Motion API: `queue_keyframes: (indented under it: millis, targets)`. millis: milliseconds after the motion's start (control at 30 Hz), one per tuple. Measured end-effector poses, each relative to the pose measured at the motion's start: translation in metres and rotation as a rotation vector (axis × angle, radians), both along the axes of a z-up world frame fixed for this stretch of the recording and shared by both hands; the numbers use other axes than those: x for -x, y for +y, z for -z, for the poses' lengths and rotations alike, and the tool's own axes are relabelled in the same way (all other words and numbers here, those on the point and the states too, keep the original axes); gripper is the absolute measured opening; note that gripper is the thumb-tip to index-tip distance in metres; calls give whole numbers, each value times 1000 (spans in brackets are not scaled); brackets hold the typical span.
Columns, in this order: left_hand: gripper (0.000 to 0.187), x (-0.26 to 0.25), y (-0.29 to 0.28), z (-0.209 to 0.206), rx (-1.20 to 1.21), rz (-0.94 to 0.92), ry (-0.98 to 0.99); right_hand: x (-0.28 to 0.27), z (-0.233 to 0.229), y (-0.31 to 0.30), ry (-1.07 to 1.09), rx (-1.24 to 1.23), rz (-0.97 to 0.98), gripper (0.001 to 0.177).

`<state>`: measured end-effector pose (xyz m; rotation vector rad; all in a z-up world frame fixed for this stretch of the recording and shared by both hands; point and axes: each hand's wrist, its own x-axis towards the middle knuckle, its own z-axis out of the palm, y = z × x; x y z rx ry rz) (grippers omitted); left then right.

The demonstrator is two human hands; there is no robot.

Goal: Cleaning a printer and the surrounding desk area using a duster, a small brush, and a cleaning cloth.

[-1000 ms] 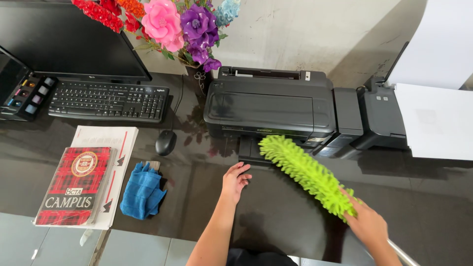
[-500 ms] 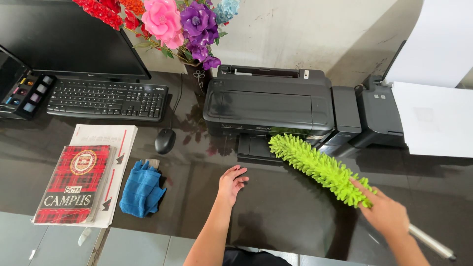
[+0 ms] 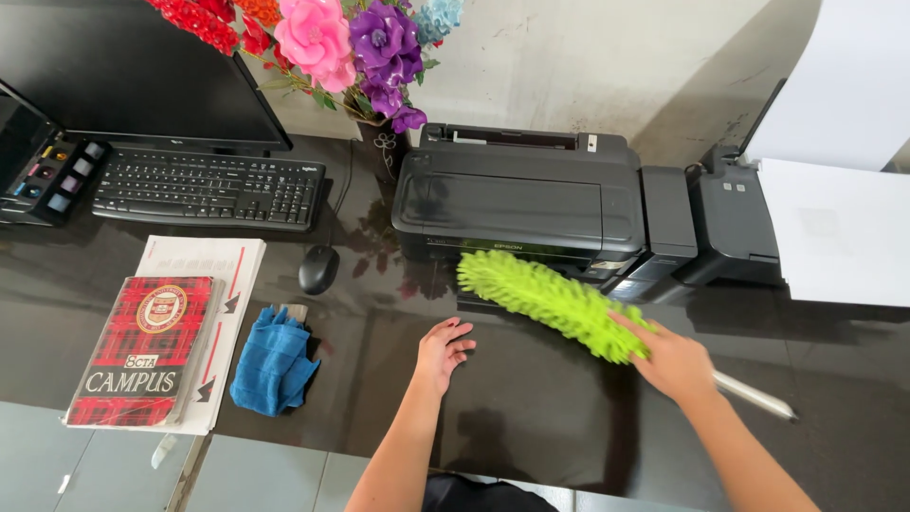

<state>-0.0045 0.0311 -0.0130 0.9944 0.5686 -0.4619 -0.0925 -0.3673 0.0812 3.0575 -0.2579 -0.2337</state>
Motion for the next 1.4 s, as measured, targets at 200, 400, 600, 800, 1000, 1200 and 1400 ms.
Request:
queue_keyframes:
  millis: [200, 400, 600, 800, 1000, 1200, 1400]
  targets:
    - [40, -1, -2, 6, -14, 3, -5, -41, -27, 64, -8, -56, -123, 65]
    - [41, 2, -8, -2, -52, -1, -2, -50, -41, 87, 173, -201, -130, 66]
    - [42, -5, -15, 45, -62, -25, 10, -47, -114, 100, 226, -138, -327, 68]
    - [37, -2, -18, -1, -69, -25, -6, -7, -64, 14, 239, -101, 25, 69]
    - [44, -20, -61, 1, 205, -125, -65, 93, 5, -61, 73, -191, 315, 80]
    - [24, -53, -95, 26, 79, -296, 60, 200, 9, -78, 22, -215, 724, 69]
    - [20, -52, -108, -5, -164, -375, 145, 228, 27, -67, -83, -114, 525, 76]
